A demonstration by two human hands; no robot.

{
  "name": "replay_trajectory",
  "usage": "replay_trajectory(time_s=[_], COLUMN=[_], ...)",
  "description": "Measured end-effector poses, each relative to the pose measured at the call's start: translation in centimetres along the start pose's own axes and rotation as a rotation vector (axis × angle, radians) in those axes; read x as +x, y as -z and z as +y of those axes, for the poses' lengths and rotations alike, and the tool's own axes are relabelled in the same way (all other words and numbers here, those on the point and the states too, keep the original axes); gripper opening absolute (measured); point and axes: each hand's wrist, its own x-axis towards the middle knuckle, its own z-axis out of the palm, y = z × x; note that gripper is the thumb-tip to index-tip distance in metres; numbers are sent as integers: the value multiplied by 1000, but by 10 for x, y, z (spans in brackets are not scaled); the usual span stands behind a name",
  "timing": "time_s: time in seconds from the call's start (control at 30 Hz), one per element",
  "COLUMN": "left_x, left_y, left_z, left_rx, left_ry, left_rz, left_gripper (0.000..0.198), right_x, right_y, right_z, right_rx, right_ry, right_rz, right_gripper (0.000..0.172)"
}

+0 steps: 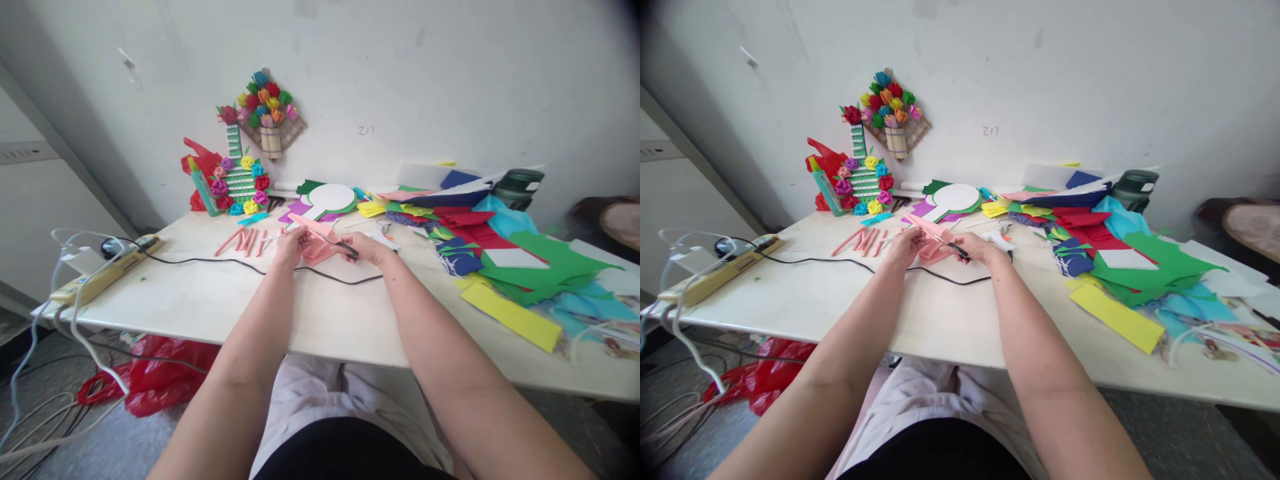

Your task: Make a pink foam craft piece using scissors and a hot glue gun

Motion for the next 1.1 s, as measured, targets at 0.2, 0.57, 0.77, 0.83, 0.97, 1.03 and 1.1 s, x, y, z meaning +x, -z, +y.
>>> replay_trajectory(time_s=[0.2,0.57,0.77,0.83,0.97,1.03,1.1], left_x=[0,2,1,0,-1,-1,-1], left_y=[-1,0,0,-1,-2,-2,-2], left_z=[0,0,0,0,1,2,1], left_rx=[11,-15,-24,-25,-32,-32,-30], left_ry=[4,15,9,5,10,16,17], left_rz=[5,-4,-12,-15,-12,-10,-19], left_gripper=[6,5,5,5,7,6,5], right_x=[0,-1,-2,-2,-1,-1,-2], right_y=[-1,-1,-1,0,-1,-1,-2], right_z=[0,-5,-6,-5,-4,-4,-4], right_rx=[2,-2,26,33,23,9,4], right_ry=[0,1,11,13,5,-5,-11], right_rz=[-2,-3,-5,1,-10,-14,-18], right_gripper=[37,35,32,31,31,32,33])
